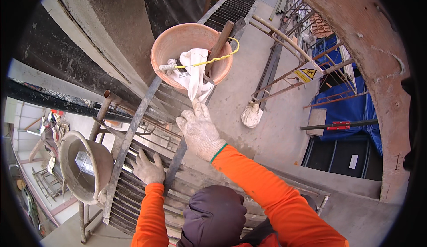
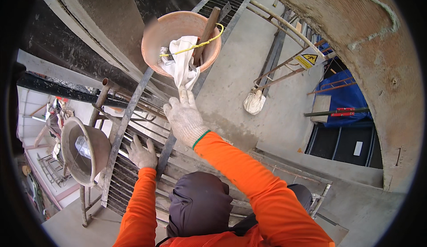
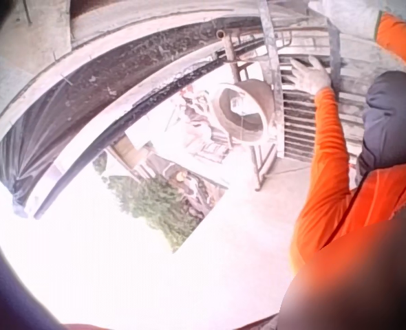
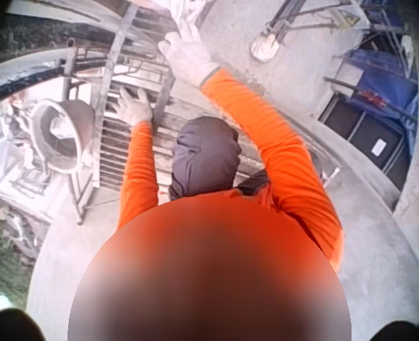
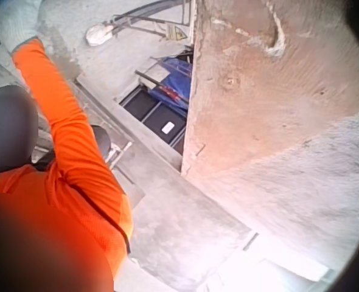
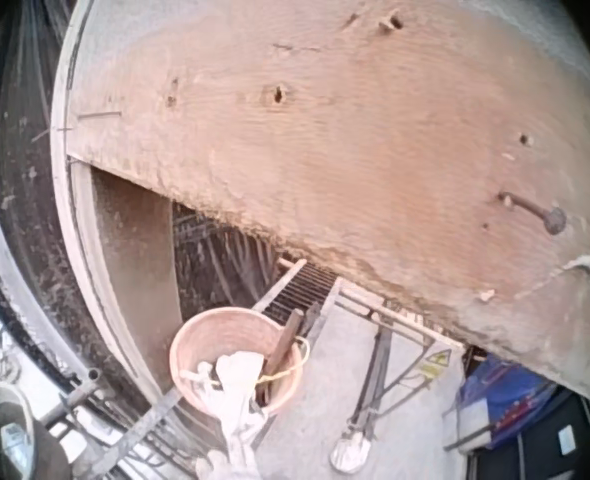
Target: The person secures a metal scaffold frame using wire ties, then retrieves a bucket and pliers to remove nails from a curved wooden board attached to the structure. The person works on an elevated platform with scaffolding and construction materials visible.
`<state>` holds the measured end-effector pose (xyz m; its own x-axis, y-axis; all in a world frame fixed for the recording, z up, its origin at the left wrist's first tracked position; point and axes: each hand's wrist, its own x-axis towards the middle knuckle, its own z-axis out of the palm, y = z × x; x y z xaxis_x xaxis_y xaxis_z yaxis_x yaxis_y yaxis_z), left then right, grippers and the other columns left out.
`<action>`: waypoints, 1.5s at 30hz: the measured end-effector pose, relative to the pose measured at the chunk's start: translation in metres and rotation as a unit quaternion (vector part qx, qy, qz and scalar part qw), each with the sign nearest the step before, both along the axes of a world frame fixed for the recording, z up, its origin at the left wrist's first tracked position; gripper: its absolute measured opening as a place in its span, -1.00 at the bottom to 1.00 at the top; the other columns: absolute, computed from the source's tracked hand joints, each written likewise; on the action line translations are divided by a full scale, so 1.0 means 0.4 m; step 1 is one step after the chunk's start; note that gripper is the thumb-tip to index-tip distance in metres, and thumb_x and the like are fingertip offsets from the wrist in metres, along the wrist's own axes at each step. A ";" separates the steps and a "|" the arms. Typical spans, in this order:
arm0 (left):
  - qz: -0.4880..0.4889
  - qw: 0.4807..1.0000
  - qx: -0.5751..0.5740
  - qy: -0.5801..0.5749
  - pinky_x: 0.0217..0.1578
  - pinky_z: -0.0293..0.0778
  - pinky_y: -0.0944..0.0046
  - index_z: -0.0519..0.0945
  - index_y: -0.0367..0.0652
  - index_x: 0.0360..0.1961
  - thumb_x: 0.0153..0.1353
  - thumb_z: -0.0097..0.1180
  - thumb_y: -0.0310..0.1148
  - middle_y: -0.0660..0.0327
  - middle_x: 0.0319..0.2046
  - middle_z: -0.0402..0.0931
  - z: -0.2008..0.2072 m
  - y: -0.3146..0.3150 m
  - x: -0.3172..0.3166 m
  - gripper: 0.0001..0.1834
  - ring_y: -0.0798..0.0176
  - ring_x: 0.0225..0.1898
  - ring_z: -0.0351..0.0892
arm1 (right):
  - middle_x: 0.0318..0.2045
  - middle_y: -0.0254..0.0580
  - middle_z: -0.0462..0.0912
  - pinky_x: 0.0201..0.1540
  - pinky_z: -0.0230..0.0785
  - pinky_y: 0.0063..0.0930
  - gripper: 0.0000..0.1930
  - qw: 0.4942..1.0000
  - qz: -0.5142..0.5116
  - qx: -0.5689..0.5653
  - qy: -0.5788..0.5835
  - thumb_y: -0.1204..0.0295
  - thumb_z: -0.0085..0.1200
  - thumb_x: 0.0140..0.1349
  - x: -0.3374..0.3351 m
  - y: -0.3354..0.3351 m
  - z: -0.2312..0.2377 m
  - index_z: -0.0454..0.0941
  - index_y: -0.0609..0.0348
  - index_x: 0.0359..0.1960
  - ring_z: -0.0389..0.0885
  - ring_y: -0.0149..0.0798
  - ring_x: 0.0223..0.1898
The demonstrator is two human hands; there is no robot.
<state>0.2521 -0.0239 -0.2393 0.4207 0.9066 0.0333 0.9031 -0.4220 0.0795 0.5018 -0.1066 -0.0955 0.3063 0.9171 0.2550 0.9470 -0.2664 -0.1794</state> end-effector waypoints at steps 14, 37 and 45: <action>0.007 1.000 -0.021 0.007 0.32 0.43 -0.29 0.48 -0.22 0.46 0.38 0.24 0.10 -0.18 0.23 0.62 -0.001 0.001 -0.005 -0.20 -0.43 0.32 0.48 | 0.08 0.21 0.70 0.25 0.57 -0.07 -0.70 0.938 -0.175 0.077 0.289 0.32 0.25 0.34 0.275 0.006 0.057 0.74 0.14 0.05 0.70 0.21 0.14; 0.019 0.999 -0.042 0.017 0.27 0.41 -0.32 0.47 -0.16 0.48 0.37 0.25 0.14 -0.12 0.24 0.61 0.010 0.005 -0.001 -0.19 -0.35 0.36 0.45 | 0.09 0.12 0.72 0.24 0.55 0.00 -0.65 0.982 -0.032 0.092 0.162 0.52 0.19 0.22 0.239 -0.070 0.034 0.75 0.28 0.05 0.68 0.11 0.11; 0.008 1.000 -0.012 0.006 0.25 0.43 -0.34 0.47 -0.16 0.48 0.35 0.27 0.13 -0.12 0.22 0.62 -0.002 0.003 -0.005 -0.18 -0.39 0.34 0.46 | -0.03 -0.14 0.85 0.15 0.63 -0.06 -0.62 0.949 -0.155 -0.135 0.238 -0.04 0.18 0.38 0.347 0.035 0.107 0.82 -0.20 0.04 0.79 0.11 0.03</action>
<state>0.2500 -0.0227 -0.2402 0.4063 0.9137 0.0073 0.9107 -0.4056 0.0782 0.6405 -0.0927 -0.0526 0.5942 0.7759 -0.2120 0.6443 -0.6169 -0.4519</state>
